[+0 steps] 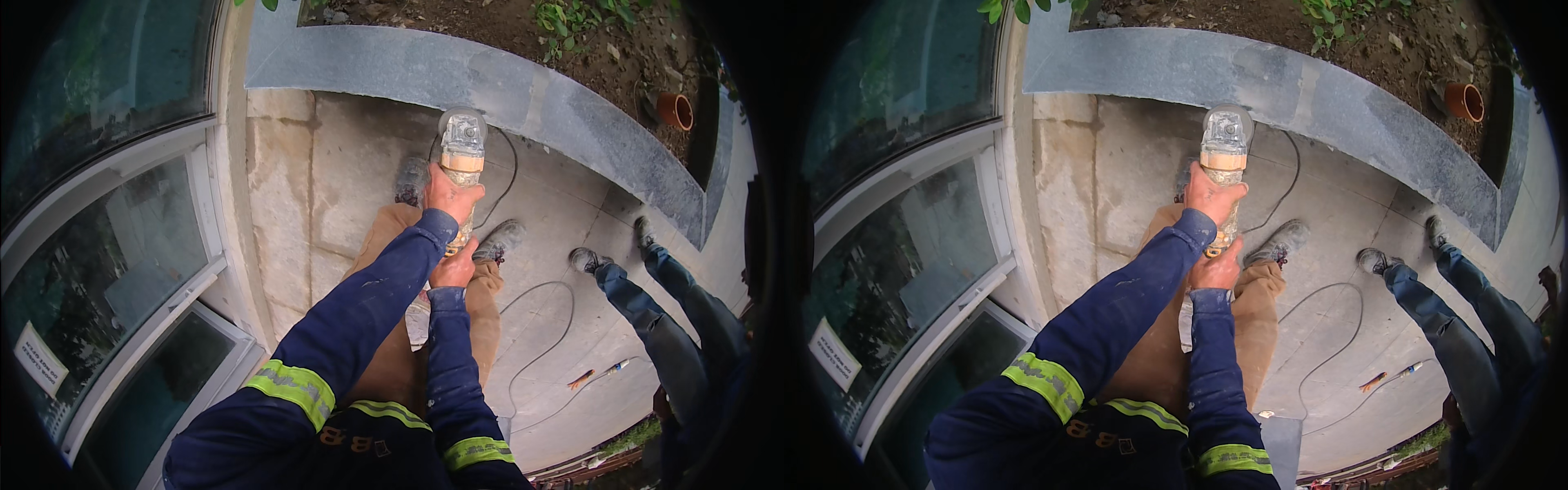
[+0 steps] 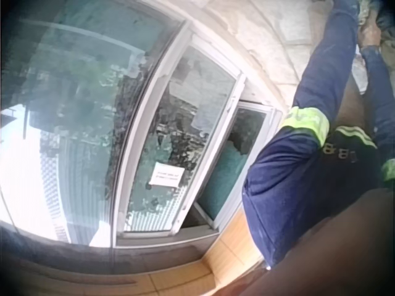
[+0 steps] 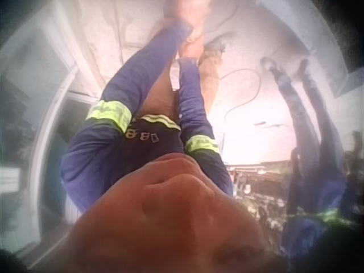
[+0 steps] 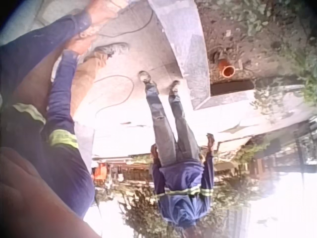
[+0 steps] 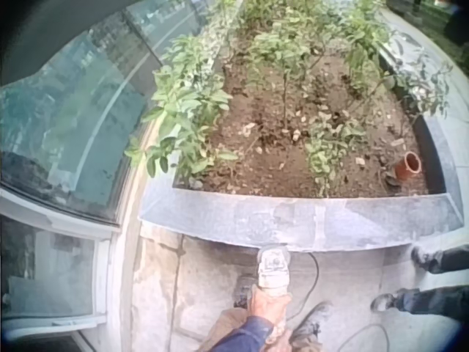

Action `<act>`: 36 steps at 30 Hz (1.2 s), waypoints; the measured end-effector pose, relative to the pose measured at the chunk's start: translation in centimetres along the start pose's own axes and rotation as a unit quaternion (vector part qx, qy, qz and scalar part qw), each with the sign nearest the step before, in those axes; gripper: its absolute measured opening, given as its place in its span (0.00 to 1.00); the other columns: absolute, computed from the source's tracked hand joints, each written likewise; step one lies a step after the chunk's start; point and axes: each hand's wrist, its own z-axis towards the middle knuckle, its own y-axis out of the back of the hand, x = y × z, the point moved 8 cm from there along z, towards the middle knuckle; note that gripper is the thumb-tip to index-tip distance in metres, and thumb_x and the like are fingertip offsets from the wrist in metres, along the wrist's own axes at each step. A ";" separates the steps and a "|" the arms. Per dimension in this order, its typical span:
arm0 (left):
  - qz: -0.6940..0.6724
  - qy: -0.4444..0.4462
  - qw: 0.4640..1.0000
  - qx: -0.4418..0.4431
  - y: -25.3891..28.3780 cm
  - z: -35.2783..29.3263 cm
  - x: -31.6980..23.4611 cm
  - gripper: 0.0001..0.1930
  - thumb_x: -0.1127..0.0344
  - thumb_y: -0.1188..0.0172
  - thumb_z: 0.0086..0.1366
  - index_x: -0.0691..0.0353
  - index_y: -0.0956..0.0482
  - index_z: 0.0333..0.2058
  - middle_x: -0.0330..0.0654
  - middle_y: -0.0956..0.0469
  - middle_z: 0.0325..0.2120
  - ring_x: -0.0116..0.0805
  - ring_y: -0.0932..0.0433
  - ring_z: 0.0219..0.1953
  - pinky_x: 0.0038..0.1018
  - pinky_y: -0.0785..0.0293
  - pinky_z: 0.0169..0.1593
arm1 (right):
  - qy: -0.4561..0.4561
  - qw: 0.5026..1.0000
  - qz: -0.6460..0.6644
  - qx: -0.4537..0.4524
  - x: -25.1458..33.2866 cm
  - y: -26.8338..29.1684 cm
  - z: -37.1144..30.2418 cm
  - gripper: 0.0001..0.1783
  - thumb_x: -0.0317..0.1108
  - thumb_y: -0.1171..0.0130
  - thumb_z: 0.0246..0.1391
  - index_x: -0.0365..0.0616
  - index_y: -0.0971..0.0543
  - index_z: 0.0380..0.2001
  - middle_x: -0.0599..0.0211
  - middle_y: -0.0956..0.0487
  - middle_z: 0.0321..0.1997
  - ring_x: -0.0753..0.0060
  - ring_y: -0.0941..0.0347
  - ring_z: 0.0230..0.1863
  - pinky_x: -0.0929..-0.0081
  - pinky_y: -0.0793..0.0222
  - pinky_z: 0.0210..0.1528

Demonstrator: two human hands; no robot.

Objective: The person uses an angle grinder to smooth the edge of a curved stone planter border. They hold the tool with both hands and move it along the top edge, then briefly pause to wipe the surface with their hand before resuming grinding.

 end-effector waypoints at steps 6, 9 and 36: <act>-0.019 -0.006 0.999 -0.035 1.7 1.0 0.9 0.37 0.57 0.29 0.42 0.71 0.36 0.46 0.62 0.22 0.40 0.58 0.22 0.45 0.41 0.28 0.51 | -0.007 0.999 -0.027 0.045 0.9 -1.4 0.4 0.41 0.32 0.35 0.43 0.36 0.42 0.60 0.37 0.22 0.28 0.32 0.25 0.33 0.46 0.30 0.36; -0.002 -0.006 1.000 -0.030 1.7 0.7 1.0 0.36 0.58 0.29 0.42 0.71 0.36 0.46 0.62 0.22 0.40 0.58 0.22 0.45 0.41 0.28 0.51 | 0.000 1.000 0.001 0.023 0.7 -1.6 -0.3 0.42 0.32 0.35 0.43 0.37 0.42 0.60 0.38 0.22 0.28 0.33 0.24 0.33 0.47 0.30 0.35; -0.019 0.001 0.999 -0.042 3.1 1.9 1.3 0.36 0.59 0.29 0.42 0.70 0.36 0.47 0.60 0.22 0.40 0.57 0.22 0.45 0.41 0.28 0.52 | -0.007 0.998 0.003 0.060 1.6 -2.8 0.3 0.41 0.33 0.35 0.43 0.35 0.42 0.59 0.36 0.22 0.30 0.31 0.25 0.34 0.46 0.31 0.37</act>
